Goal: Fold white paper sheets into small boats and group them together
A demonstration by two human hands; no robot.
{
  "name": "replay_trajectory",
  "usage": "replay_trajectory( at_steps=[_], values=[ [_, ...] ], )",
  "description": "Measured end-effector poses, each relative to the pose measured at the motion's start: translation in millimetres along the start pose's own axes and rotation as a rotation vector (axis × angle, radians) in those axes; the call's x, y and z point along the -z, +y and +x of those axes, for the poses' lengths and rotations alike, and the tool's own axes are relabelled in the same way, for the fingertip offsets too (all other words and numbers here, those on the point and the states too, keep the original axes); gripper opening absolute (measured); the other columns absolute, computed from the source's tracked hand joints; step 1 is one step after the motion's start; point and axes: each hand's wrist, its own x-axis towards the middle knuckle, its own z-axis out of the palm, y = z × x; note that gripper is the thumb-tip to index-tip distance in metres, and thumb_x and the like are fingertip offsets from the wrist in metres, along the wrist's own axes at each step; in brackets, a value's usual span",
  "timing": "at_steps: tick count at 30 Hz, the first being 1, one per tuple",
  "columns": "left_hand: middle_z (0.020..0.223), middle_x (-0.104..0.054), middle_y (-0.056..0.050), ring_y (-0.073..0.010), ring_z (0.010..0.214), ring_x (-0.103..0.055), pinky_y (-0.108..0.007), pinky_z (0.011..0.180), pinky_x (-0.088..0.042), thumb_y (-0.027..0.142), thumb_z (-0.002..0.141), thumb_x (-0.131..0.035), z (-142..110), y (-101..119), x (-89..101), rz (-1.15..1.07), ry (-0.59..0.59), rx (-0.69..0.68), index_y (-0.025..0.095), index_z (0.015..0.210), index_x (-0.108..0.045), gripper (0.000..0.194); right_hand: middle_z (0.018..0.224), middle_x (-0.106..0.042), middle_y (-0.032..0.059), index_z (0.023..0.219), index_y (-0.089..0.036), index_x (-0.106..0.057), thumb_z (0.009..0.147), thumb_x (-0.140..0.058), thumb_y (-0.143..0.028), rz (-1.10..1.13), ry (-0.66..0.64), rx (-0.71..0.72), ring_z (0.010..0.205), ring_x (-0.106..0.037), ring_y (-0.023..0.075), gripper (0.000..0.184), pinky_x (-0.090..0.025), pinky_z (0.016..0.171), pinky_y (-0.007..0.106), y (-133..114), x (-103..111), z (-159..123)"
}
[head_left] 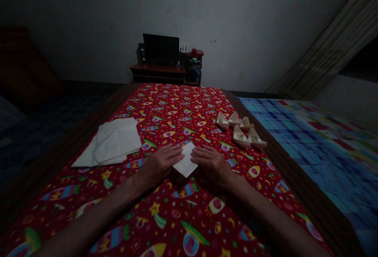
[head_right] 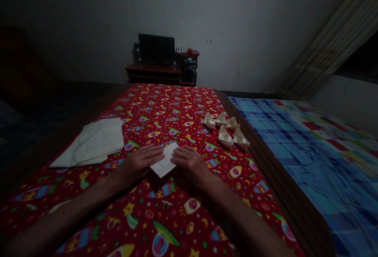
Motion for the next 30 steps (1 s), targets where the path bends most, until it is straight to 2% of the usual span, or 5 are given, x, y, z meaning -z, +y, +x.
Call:
replay_trajectory(
  at_steps=[4, 10, 15, 20, 30],
  values=[
    [0.109, -0.064, -0.014, -0.0247, 0.105, -0.057, -0.042, 0.093, -0.045, 0.008, 0.089, -0.036, 0.2, 34.0, 4.4, 0.18, -0.035, 0.0, 0.01, 0.11, -0.058, 0.031, 0.124, -0.054, 0.0203, 0.106, -0.014, -0.061, 0.09, -0.047, -0.02, -0.177, -0.01, -0.077, 0.117, -0.047, 0.0288, 0.023, -0.043, 0.087, 0.046, -16.0, 6.9, -11.3],
    [0.096, -0.065, -0.014, -0.0259, 0.092, -0.06, -0.042, 0.086, -0.048, 0.004, 0.082, -0.043, -5.1, 70.7, -1.6, 0.124, -0.099, 0.077, 0.01, 0.091, -0.059, 0.02, 0.098, -0.065, 0.0095, 0.101, -0.017, -0.061, 0.09, -0.043, -0.016, -0.004, -0.118, -0.064, 0.092, -0.055, 0.0191, 0.021, -0.046, 0.078, 0.034, -41.7, 11.9, -34.2],
    [0.117, -0.06, -0.009, -0.022, 0.11, -0.053, -0.037, 0.093, -0.045, 0.005, 0.079, -0.046, -9.7, 59.9, -2.1, -0.264, -0.051, 0.139, 0.017, 0.1, -0.056, 0.026, 0.093, -0.066, 0.0065, 0.098, -0.019, -0.063, 0.087, -0.043, -0.011, 0.283, -0.039, -0.211, 0.084, -0.058, 0.0156, 0.024, -0.049, 0.07, 0.027, -33.0, 6.9, -46.2],
    [0.086, -0.068, -0.003, -0.0157, 0.083, -0.062, -0.028, 0.075, -0.049, 0.018, 0.086, -0.047, -10.3, 44.4, -4.8, -0.558, 0.033, 0.389, 0.019, 0.089, -0.063, 0.015, 0.085, -0.067, 0.0048, 0.091, -0.019, -0.066, 0.087, -0.048, -0.018, 0.461, 0.017, -0.406, 0.077, -0.06, 0.0149, 0.019, -0.048, 0.068, 0.025, -31.5, 9.4, -45.8],
    [0.071, -0.065, -0.001, -0.017, 0.067, -0.059, -0.031, 0.068, -0.039, 0.03, 0.087, -0.05, 7.7, 47.2, -3.2, -0.157, 0.015, 0.57, 0.018, 0.069, -0.058, 0.023, 0.055, -0.058, -0.0016, 0.068, -0.015, -0.064, 0.086, -0.05, -0.032, 0.339, -0.094, -0.775, 0.048, -0.048, 0.0092, 0.028, -0.028, 0.047, 0.019, -22.1, 5.3, -20.5]
  ],
)
